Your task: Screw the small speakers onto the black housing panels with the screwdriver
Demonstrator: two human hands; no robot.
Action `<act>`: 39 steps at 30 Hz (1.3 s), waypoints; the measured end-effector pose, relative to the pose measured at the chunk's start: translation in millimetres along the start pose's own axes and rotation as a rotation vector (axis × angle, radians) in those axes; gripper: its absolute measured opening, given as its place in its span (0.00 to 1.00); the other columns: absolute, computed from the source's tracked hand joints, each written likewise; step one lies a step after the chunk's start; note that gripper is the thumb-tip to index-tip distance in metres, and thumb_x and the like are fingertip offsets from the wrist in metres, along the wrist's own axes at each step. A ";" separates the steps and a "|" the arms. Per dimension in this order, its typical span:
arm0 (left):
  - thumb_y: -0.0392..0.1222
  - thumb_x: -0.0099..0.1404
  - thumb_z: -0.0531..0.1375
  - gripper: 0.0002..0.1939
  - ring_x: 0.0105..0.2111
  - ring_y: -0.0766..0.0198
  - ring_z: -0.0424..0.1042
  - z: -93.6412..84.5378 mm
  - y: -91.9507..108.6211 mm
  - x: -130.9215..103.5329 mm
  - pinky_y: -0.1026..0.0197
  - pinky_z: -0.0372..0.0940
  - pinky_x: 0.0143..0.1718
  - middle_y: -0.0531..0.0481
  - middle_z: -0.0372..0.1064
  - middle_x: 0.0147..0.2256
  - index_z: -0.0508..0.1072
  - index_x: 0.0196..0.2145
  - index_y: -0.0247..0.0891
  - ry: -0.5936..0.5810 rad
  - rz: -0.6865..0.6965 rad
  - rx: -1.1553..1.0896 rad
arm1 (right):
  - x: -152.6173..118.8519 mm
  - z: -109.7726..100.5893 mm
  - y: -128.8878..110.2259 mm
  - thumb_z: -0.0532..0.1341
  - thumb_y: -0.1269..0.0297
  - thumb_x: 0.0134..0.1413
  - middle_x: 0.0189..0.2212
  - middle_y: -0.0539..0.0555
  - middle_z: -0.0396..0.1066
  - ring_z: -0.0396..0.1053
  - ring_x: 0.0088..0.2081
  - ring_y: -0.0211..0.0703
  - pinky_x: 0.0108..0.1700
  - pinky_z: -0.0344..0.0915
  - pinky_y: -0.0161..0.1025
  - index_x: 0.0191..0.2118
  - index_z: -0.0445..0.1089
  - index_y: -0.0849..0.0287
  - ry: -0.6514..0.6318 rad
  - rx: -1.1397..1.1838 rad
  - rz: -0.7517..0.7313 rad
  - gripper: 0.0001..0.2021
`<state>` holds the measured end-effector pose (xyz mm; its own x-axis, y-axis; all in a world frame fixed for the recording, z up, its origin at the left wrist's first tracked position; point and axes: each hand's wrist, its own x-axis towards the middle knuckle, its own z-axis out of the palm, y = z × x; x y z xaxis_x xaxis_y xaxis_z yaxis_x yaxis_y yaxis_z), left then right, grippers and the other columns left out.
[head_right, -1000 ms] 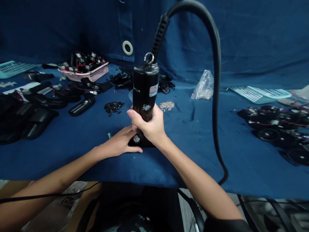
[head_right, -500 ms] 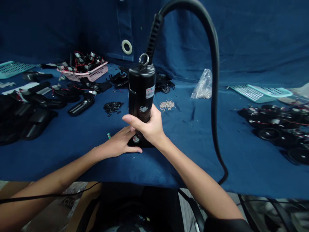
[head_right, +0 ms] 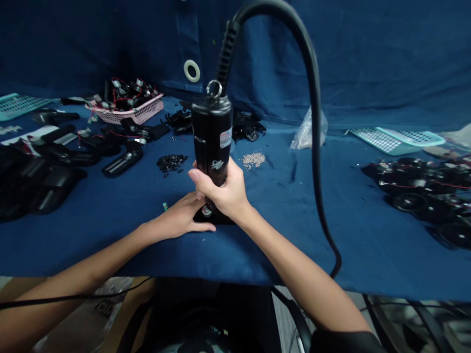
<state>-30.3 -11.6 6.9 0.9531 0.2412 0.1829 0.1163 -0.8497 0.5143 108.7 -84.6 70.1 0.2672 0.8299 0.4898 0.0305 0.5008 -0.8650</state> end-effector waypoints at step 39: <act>0.57 0.67 0.55 0.23 0.33 0.66 0.68 -26.1 41.5 -7.4 0.67 0.59 0.29 0.48 0.72 0.39 0.70 0.52 0.39 0.515 -0.407 -0.875 | -44.0 -74.6 -38.0 0.48 0.43 0.62 0.50 0.57 0.70 0.69 0.51 0.47 0.52 0.65 0.43 0.55 0.67 0.56 -0.140 -0.533 0.165 0.27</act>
<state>-39.8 -36.4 48.7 0.6335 0.7687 0.0883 -0.0370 -0.0839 0.9958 167.6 -158.5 73.4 0.1806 0.9294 0.3218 0.4900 0.1987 -0.8488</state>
